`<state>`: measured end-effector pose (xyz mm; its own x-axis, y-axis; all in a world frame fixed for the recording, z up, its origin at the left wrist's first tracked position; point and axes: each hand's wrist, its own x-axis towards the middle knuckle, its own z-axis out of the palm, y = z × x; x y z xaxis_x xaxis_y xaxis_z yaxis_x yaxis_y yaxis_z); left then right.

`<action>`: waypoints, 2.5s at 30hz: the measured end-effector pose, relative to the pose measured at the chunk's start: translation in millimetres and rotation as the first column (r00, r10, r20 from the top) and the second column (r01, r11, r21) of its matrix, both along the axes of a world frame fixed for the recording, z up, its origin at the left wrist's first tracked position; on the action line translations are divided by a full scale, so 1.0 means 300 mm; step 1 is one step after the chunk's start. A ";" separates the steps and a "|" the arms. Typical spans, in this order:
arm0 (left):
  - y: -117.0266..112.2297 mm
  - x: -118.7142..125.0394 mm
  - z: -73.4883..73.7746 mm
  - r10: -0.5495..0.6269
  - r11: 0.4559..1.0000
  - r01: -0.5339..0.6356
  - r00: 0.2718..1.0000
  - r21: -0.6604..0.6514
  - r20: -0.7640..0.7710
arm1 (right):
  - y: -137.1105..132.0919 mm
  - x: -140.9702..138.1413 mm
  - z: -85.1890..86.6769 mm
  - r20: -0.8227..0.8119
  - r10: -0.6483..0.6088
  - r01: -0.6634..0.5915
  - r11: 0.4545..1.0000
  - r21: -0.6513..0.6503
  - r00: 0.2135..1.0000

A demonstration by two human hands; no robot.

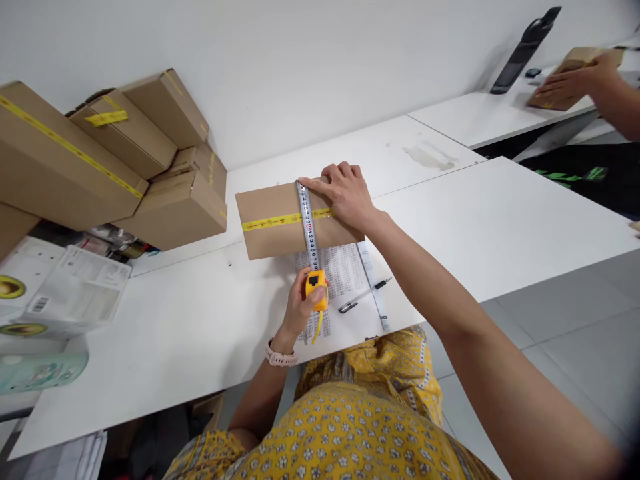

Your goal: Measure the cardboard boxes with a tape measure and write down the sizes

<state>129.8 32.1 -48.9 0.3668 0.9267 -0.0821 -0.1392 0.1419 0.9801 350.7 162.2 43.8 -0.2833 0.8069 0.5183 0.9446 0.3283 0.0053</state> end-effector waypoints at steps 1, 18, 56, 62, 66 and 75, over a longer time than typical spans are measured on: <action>0.002 -0.001 -0.002 -0.003 1.000 0.003 1.000 0.003 0.002 | 0.000 -0.001 0.000 -0.004 -0.002 0.002 1.000 -0.002 1.000; -0.161 -0.097 -0.111 -0.037 0.999 0.041 0.993 0.033 -0.116 | -0.223 -0.059 -0.121 -0.297 -0.044 0.070 0.995 0.078 0.954; 0.055 -0.169 0.176 0.417 0.626 0.109 0.790 0.772 -0.449 | -0.689 -0.048 -0.477 -0.230 -0.455 0.330 0.841 -0.429 0.861; 0.326 -0.141 0.309 0.641 0.551 0.330 0.421 0.767 -0.641 | -0.660 -0.022 -0.442 0.102 -0.298 0.307 0.805 -0.507 0.949; 0.401 -0.112 0.294 0.614 0.597 0.324 0.405 0.734 -0.677 | -0.631 0.010 -0.395 0.126 -0.201 0.237 0.835 -0.496 0.972; 0.176 -0.025 0.039 0.031 0.573 0.468 0.807 0.672 -0.589 | -0.723 0.069 -0.392 -0.571 -0.445 0.375 0.894 -0.243 0.690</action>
<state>122.4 84.8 -37.2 0.7007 0.6100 0.3700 0.3058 -0.7254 0.6167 371.5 -54.6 -73.8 0.4279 0.8238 0.3719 0.7783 -0.1267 -0.6150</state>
